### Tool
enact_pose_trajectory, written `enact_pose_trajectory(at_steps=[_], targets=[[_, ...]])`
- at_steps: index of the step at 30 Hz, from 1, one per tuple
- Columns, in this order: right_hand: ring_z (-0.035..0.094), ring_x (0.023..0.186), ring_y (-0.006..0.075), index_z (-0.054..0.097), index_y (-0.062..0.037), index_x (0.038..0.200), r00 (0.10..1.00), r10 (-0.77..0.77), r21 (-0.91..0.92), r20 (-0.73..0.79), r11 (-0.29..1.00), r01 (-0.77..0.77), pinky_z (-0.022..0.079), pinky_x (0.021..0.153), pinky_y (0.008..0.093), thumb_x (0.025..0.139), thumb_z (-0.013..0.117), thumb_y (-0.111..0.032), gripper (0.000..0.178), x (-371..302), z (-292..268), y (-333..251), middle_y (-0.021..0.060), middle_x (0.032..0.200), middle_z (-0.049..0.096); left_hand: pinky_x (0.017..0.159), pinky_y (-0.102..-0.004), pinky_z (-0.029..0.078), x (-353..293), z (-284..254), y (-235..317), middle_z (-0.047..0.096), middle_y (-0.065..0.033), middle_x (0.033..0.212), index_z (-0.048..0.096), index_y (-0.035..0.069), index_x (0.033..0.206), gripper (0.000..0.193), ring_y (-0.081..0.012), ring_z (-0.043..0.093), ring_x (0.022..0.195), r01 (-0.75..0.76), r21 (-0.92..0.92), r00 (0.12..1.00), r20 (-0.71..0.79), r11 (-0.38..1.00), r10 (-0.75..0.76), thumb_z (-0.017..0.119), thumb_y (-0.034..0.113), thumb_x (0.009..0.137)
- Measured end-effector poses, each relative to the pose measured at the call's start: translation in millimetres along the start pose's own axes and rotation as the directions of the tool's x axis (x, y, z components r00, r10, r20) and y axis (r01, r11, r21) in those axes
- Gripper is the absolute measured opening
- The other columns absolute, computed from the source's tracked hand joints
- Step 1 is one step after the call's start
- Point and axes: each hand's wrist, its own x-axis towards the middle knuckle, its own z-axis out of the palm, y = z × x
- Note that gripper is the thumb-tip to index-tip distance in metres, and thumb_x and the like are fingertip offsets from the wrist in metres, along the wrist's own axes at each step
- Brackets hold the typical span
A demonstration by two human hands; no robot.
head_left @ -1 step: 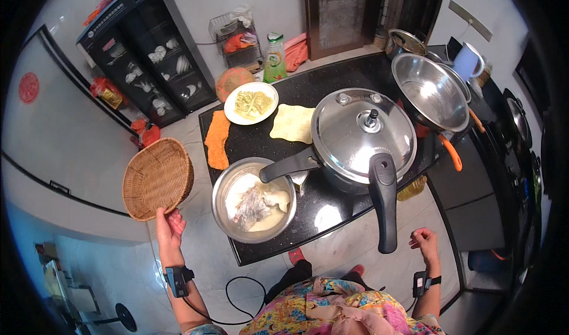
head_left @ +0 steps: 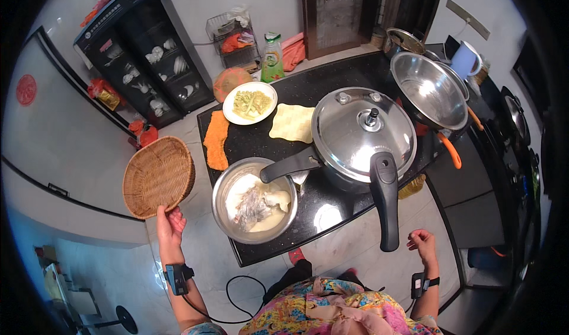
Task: The person adds pieces of meat from a bag into a pan on a stove, washes green leafy vegetables in a bowl under a faucet, transfers the vegetables to the pan, and stirs the mixture.
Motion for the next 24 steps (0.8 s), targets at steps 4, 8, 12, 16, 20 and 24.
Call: enact_pose_trajectory(at_steps=[4,8,12,16,20,24], targets=[[0.062,0.059,0.0153,0.058,-0.0026,0.097,0.994,0.052,-0.042,-0.092,0.998,-0.056,0.05,0.049,0.0262,0.085,0.056,-0.006,0.013,-37,23,17,0.0065,0.077,0.061,0.046,-0.026,0.049,33,8,-4,0.06,-0.0038,0.069,0.057,0.005,0.083,0.029,-0.0115,0.056,0.055,0.047,0.045,0.996,0.074,0.998,-0.05,0.054,0.033,0.082],[0.061,0.059,0.0151,0.058,-0.0027,0.096,0.986,0.06,-0.04,-0.158,0.997,-0.067,0.05,0.048,0.0259,0.085,0.054,-0.006,0.012,-70,40,59,0.0064,0.076,0.061,0.046,-0.0261,0.049,50,7,1,0.06,-0.0046,0.071,0.055,0.005,0.089,0.031,-0.0119,0.055,0.054,0.083,0.123,0.983,0.154,0.989,-0.101,0.053,0.035,0.082],[0.061,0.058,0.0149,0.058,-0.0024,0.095,0.978,0.128,0.054,-0.166,0.991,-0.12,0.049,0.048,0.0258,0.086,0.053,-0.008,0.011,-108,64,128,0.0059,0.074,0.061,0.045,-0.0244,0.048,46,11,15,0.059,-0.005,0.071,0.055,0.006,0.089,0.033,-0.0104,0.053,0.053,0.025,0.305,0.984,0.163,0.952,-0.078,0.053,0.038,0.081],[0.061,0.056,0.0166,0.059,-0.0031,0.09,0.929,0.325,0.168,-0.18,0.94,-0.296,0.05,0.046,0.0287,0.087,0.055,-0.014,0.012,-187,94,213,0.006,0.073,0.061,0.046,-0.0244,0.048,58,36,38,0.059,-0.0045,0.072,0.056,0.005,0.088,0.035,-0.0099,0.053,0.054,-0.058,0.39,0.972,0.233,0.919,-0.037,0.055,0.039,0.081],[0.062,0.056,0.0252,0.058,-0.0022,0.088,0.787,0.547,0.325,-0.284,0.828,-0.458,0.052,0.045,0.0369,0.085,0.06,-0.023,0.021,-288,109,305,0.0117,0.071,0.061,0.045,-0.0251,0.048,71,90,50,0.059,-0.0039,0.072,0.056,0.006,0.087,0.034,-0.01,0.054,0.055,-0.067,0.386,0.92,0.381,0.92,-0.092,0.055,0.039,0.081],[0.06,0.049,0.0233,0.055,-0.0003,0.086,0.549,0.725,0.473,-0.416,0.688,-0.551,0.051,0.042,0.0349,0.085,0.056,-0.014,0.013,-359,156,334,0.0128,0.069,0.06,0.045,-0.0253,0.048,94,139,48,0.058,-0.0037,0.07,0.056,0.006,0.087,0.034,-0.0104,0.054,0.055,-0.082,0.408,0.865,0.483,0.909,-0.138,0.055,0.039,0.081]])
